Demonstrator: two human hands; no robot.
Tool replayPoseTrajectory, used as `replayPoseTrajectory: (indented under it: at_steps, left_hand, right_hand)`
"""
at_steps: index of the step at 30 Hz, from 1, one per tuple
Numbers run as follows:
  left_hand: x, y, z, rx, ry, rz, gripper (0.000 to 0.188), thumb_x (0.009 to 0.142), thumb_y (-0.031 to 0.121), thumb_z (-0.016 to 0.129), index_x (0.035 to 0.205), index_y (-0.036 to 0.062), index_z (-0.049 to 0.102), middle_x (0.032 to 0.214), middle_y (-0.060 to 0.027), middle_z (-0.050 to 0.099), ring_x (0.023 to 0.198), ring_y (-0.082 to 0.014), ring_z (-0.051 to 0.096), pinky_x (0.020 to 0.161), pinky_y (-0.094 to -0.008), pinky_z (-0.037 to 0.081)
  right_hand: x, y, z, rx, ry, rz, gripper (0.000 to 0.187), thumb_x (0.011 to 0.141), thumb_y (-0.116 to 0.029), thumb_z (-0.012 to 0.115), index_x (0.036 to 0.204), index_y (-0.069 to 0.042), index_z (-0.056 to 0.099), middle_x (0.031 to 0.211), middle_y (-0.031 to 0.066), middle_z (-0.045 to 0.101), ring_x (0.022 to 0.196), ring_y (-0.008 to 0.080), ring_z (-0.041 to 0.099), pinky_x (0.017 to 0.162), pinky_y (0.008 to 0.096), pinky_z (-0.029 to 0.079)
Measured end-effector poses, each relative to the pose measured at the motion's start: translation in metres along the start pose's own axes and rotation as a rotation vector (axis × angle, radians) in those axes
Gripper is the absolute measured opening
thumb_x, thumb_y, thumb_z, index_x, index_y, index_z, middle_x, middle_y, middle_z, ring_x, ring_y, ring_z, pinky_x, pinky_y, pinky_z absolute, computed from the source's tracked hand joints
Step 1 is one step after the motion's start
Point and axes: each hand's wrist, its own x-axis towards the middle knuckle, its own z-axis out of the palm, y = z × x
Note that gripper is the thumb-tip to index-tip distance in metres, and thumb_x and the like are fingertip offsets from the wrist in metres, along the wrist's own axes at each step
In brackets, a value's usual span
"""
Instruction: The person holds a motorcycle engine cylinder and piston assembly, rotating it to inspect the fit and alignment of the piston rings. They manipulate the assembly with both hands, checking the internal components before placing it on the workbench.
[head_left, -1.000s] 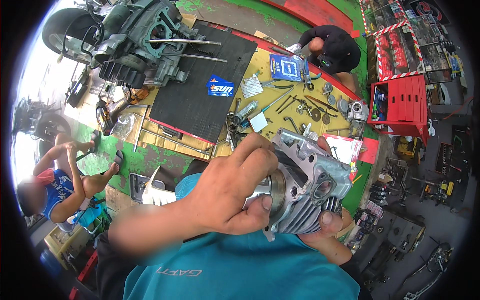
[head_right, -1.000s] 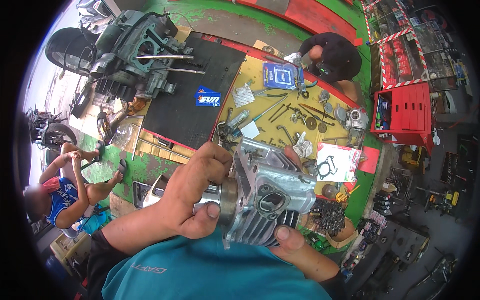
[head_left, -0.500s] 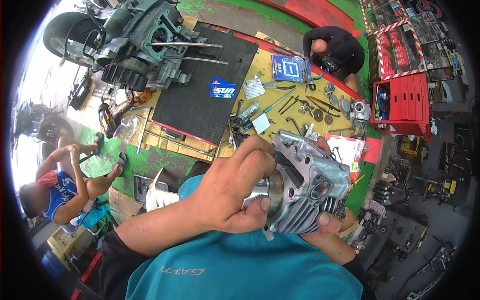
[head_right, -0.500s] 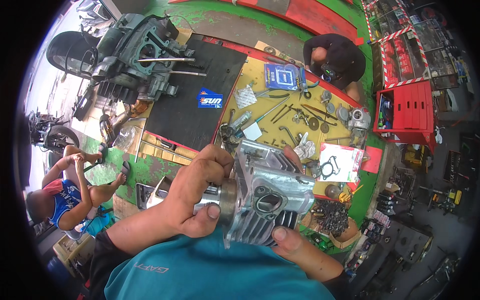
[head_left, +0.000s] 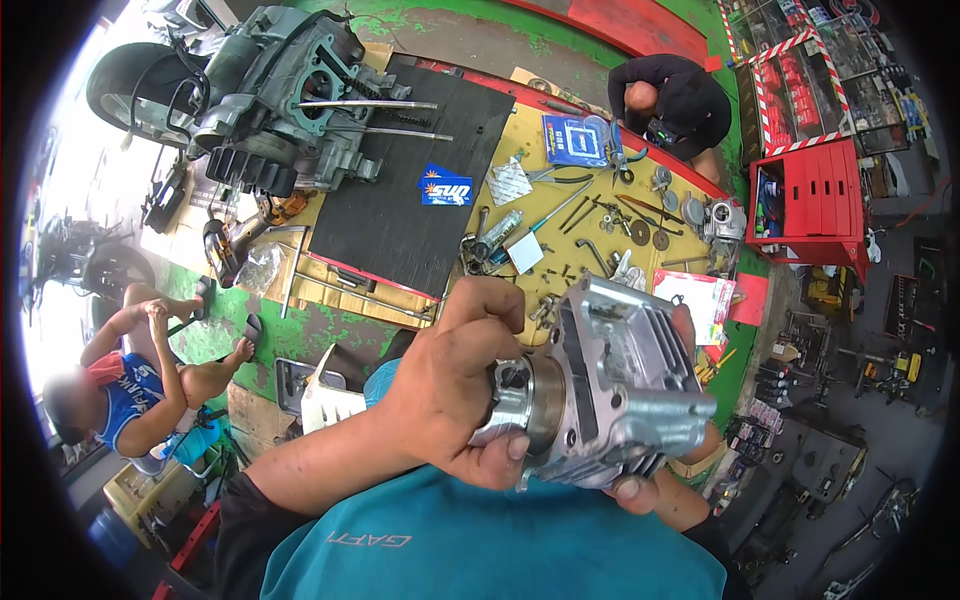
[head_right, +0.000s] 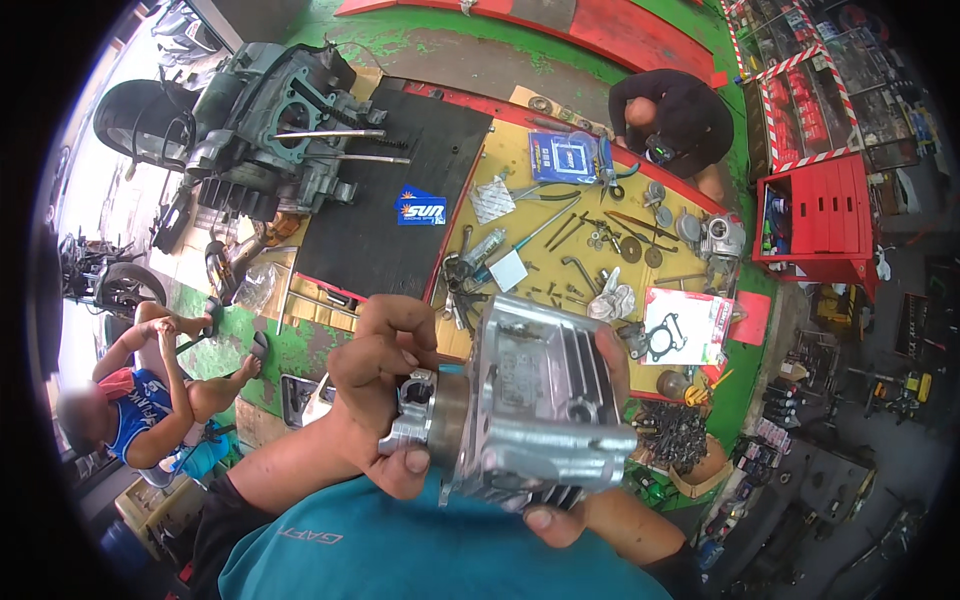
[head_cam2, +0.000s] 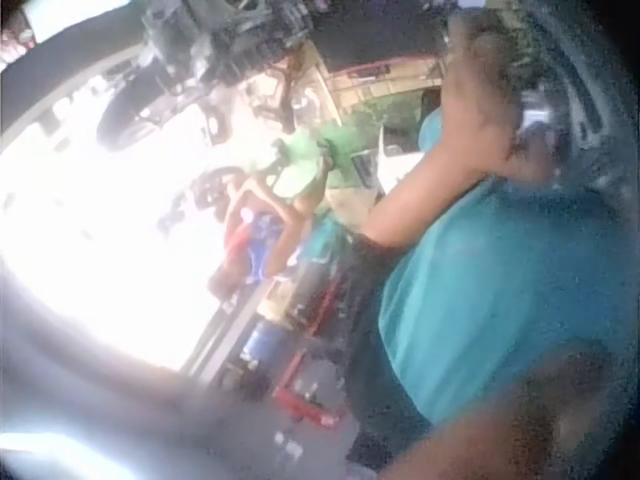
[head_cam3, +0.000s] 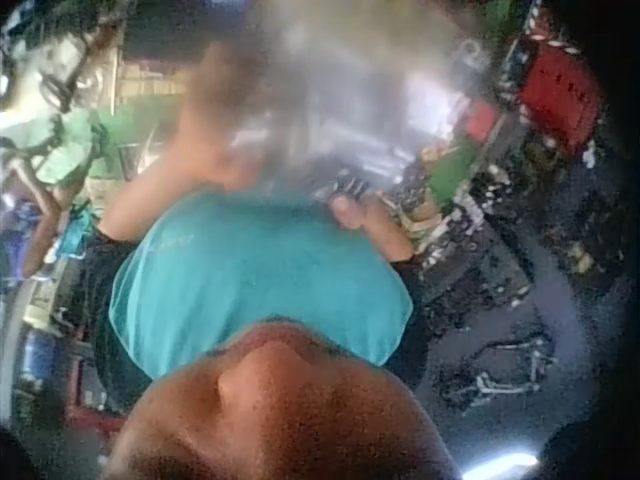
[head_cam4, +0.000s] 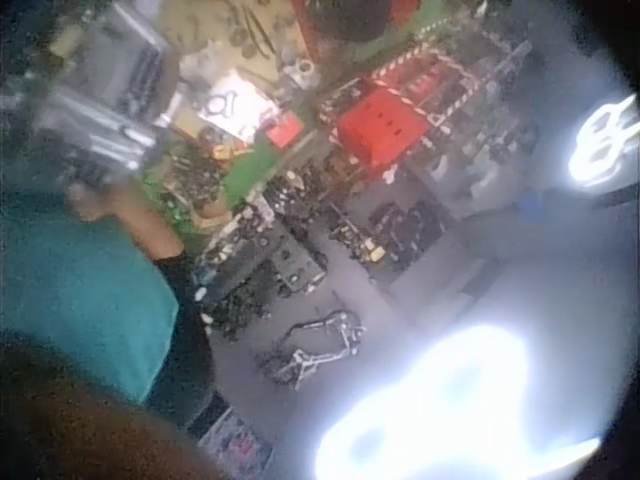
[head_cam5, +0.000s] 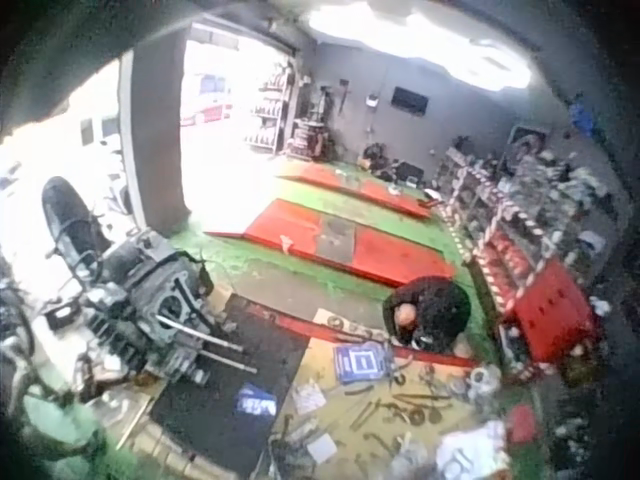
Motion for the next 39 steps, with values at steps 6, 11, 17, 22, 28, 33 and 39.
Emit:
replayPoseTrajectory:
  at_steps: [6,11,17,22,28,33,39]
  left_hand:
    - [0.001,0.012,-0.012,0.090,-0.142,-0.055,0.062,0.074,0.042,0.069,0.113,-0.0021,0.049,0.098,-0.0248,0.052,0.082,-0.0353,0.058,0.061,-0.0426,0.049]
    - [0.000,0.009,-0.001,-0.014,-0.022,-0.064,0.057,0.077,0.044,0.065,0.107,-0.0027,0.053,0.096,-0.0218,0.051,0.080,-0.0347,0.055,0.063,-0.0420,0.049]
    - [-0.002,0.008,0.000,-0.032,-0.031,-0.051,0.057,0.078,0.045,0.064,0.105,-0.0037,0.052,0.094,-0.0196,0.051,0.085,-0.0355,0.052,0.069,-0.0434,0.046]
    - [0.004,0.010,-0.002,-0.094,-0.017,-0.063,0.060,0.078,0.051,0.063,0.105,-0.0013,0.049,0.095,-0.0174,0.048,0.083,-0.0299,0.050,0.067,-0.0404,0.044]
    - [-0.001,0.008,0.000,-0.078,-0.045,-0.054,0.064,0.077,0.057,0.063,0.105,0.0011,0.047,0.097,-0.0169,0.046,0.080,-0.0247,0.048,0.066,-0.0358,0.043]
    - [-0.003,0.008,0.000,-0.114,-0.023,-0.056,0.059,0.077,0.045,0.064,0.109,-0.0020,0.050,0.094,-0.0167,0.050,0.086,-0.0345,0.051,0.068,-0.0434,0.046]
    - [-0.006,0.006,0.000,-0.152,-0.024,-0.024,0.060,0.075,0.044,0.065,0.110,-0.0009,0.049,0.097,-0.0192,0.050,0.085,-0.0340,0.052,0.068,-0.0429,0.047]
  right_hand:
    - [-0.005,0.000,0.001,0.006,-0.011,-0.026,0.098,0.067,-0.050,0.078,0.146,-0.012,0.033,0.139,0.0235,0.047,0.128,0.0392,0.052,0.111,0.0561,0.043]
    - [-0.008,0.001,-0.003,0.015,-0.024,-0.056,0.097,0.068,-0.050,0.078,0.145,-0.011,0.034,0.139,0.0242,0.048,0.127,0.0396,0.052,0.110,0.0565,0.043]
    - [-0.010,0.001,-0.016,0.042,-0.051,-0.081,0.095,0.069,-0.050,0.077,0.144,-0.010,0.035,0.138,0.0251,0.048,0.127,0.0401,0.053,0.109,0.0569,0.044]
    - [-0.013,-0.004,-0.009,0.031,-0.039,-0.093,0.094,0.070,-0.051,0.077,0.143,-0.008,0.036,0.137,0.0258,0.049,0.126,0.0406,0.053,0.109,0.0573,0.044]
    - [-0.014,0.000,-0.015,0.045,-0.064,-0.118,0.092,0.071,-0.051,0.076,0.142,-0.007,0.037,0.136,0.0267,0.050,0.126,0.0411,0.054,0.108,0.0577,0.044]
    - [-0.014,0.001,-0.015,0.037,-0.075,-0.126,0.091,0.072,-0.052,0.076,0.141,-0.006,0.038,0.135,0.0275,0.050,0.125,0.0415,0.054,0.108,0.0581,0.045]
    - [-0.014,0.003,-0.015,0.026,-0.082,-0.132,0.090,0.073,-0.052,0.076,0.140,-0.005,0.039,0.134,0.0284,0.051,0.124,0.0420,0.055,0.107,0.0585,0.045]
